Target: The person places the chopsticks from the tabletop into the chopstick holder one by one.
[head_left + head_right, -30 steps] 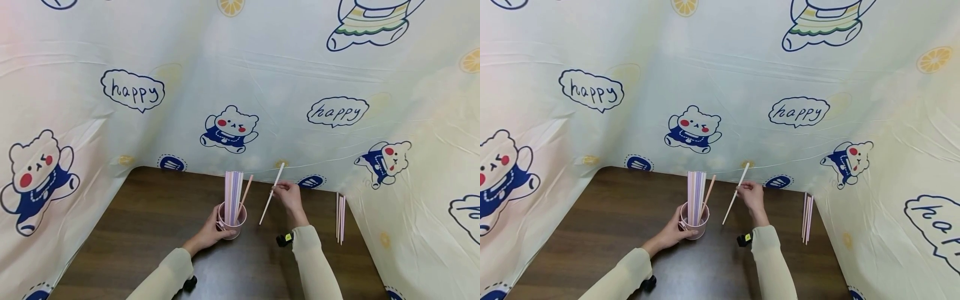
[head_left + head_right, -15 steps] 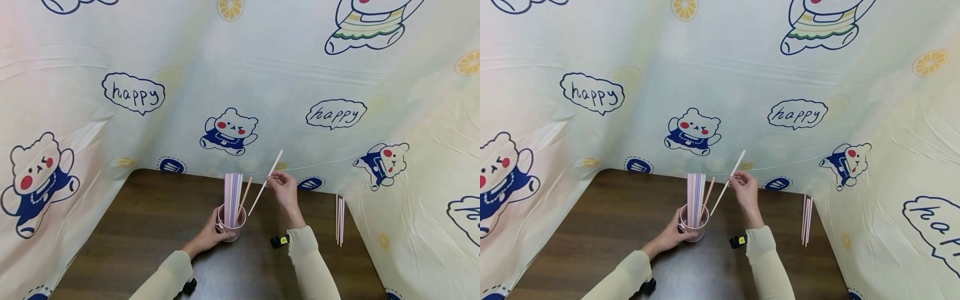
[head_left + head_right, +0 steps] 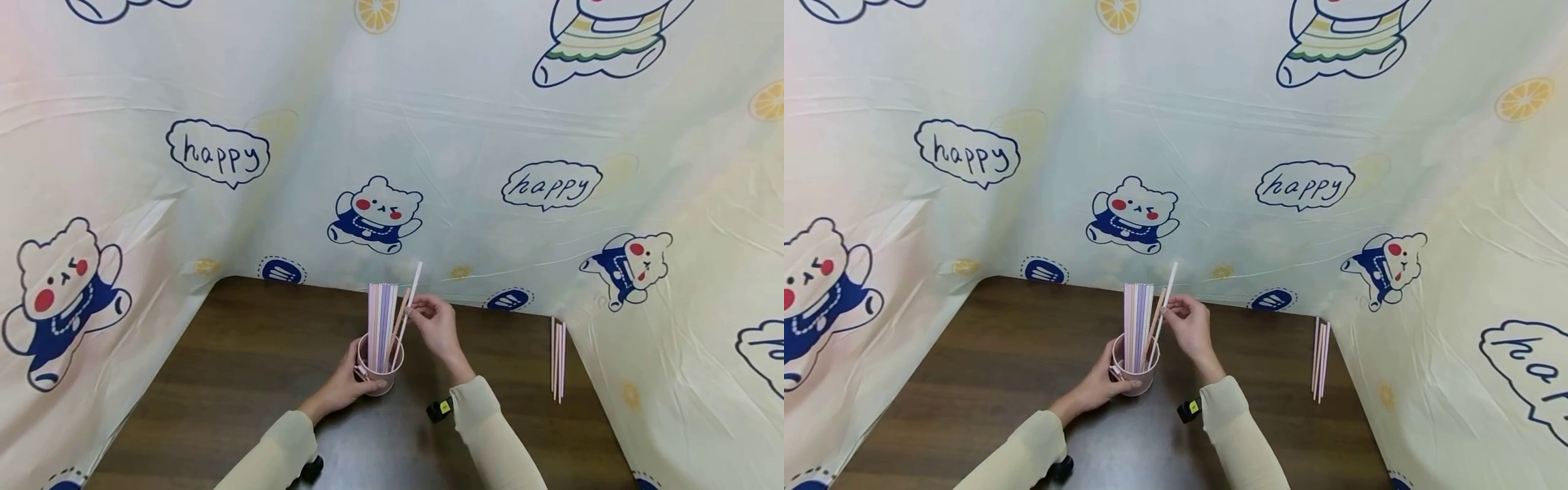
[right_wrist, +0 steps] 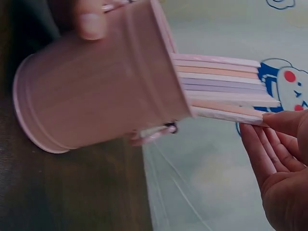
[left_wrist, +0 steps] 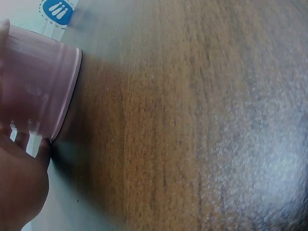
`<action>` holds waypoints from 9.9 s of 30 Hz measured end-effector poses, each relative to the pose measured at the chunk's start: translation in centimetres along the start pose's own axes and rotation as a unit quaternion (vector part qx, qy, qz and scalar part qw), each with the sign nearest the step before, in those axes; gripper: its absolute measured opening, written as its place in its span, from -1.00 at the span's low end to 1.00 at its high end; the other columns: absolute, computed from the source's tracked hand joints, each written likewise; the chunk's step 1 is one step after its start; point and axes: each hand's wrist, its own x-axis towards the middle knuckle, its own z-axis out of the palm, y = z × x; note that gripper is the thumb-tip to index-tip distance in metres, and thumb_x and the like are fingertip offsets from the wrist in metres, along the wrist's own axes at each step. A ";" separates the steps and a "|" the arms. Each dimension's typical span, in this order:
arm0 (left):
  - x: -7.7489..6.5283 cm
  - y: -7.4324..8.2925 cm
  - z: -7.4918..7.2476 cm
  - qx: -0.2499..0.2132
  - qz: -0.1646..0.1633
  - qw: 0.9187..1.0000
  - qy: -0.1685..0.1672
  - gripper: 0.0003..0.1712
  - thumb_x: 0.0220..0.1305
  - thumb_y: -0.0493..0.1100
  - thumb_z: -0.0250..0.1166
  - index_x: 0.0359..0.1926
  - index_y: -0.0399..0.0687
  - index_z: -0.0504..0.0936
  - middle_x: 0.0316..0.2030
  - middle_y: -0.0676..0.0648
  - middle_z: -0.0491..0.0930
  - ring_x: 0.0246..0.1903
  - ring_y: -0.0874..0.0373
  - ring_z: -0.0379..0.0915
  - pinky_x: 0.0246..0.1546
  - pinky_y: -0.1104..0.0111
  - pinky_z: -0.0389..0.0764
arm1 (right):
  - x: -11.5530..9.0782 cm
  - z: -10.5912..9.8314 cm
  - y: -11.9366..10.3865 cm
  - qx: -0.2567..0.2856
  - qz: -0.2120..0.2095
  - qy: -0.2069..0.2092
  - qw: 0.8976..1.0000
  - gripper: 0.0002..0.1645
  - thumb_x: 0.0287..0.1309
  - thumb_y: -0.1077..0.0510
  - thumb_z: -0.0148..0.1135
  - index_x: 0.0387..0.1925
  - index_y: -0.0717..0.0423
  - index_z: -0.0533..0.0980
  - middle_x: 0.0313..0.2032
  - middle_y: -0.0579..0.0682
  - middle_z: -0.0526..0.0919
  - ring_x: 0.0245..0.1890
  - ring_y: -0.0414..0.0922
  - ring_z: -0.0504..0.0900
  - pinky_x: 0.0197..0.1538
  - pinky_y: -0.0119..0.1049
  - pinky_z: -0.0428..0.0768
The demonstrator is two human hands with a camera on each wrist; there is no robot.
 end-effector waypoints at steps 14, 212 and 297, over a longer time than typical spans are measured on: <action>0.0 -0.1 0.1 0.018 0.014 1.000 0.002 0.15 0.06 -0.10 0.64 0.52 0.05 0.08 0.38 -0.17 0.29 0.32 -0.05 0.28 0.36 0.02 0.26 | -1.1 2.1 1.7 -0.071 -0.014 -0.033 0.997 -0.85 0.13 0.37 0.47 -0.24 0.26 0.68 -0.34 0.14 0.74 -0.34 -0.08 0.69 -0.24 -0.38 0.67; 0.1 -0.7 -0.3 0.027 0.040 0.999 0.016 0.12 0.03 -0.11 0.65 0.49 -0.02 0.16 0.32 -0.17 0.37 0.26 -0.03 0.33 0.32 0.15 0.30 | 2.7 -9.8 4.5 0.005 0.190 0.001 0.982 -0.68 0.20 0.47 0.33 -0.02 0.59 0.54 -0.23 0.35 0.72 -0.36 -0.11 0.76 -0.12 -0.18 0.73; 0.3 -0.7 -0.3 0.040 0.019 0.999 -0.002 0.14 0.06 -0.09 0.64 0.52 0.06 0.10 0.35 -0.13 0.35 0.28 0.02 0.32 0.34 0.13 0.29 | -1.0 -1.1 4.3 -0.031 0.013 -0.108 0.994 -0.68 0.21 0.24 0.46 -0.03 0.29 0.64 -0.13 0.18 0.72 -0.15 -0.06 0.68 -0.05 -0.31 0.65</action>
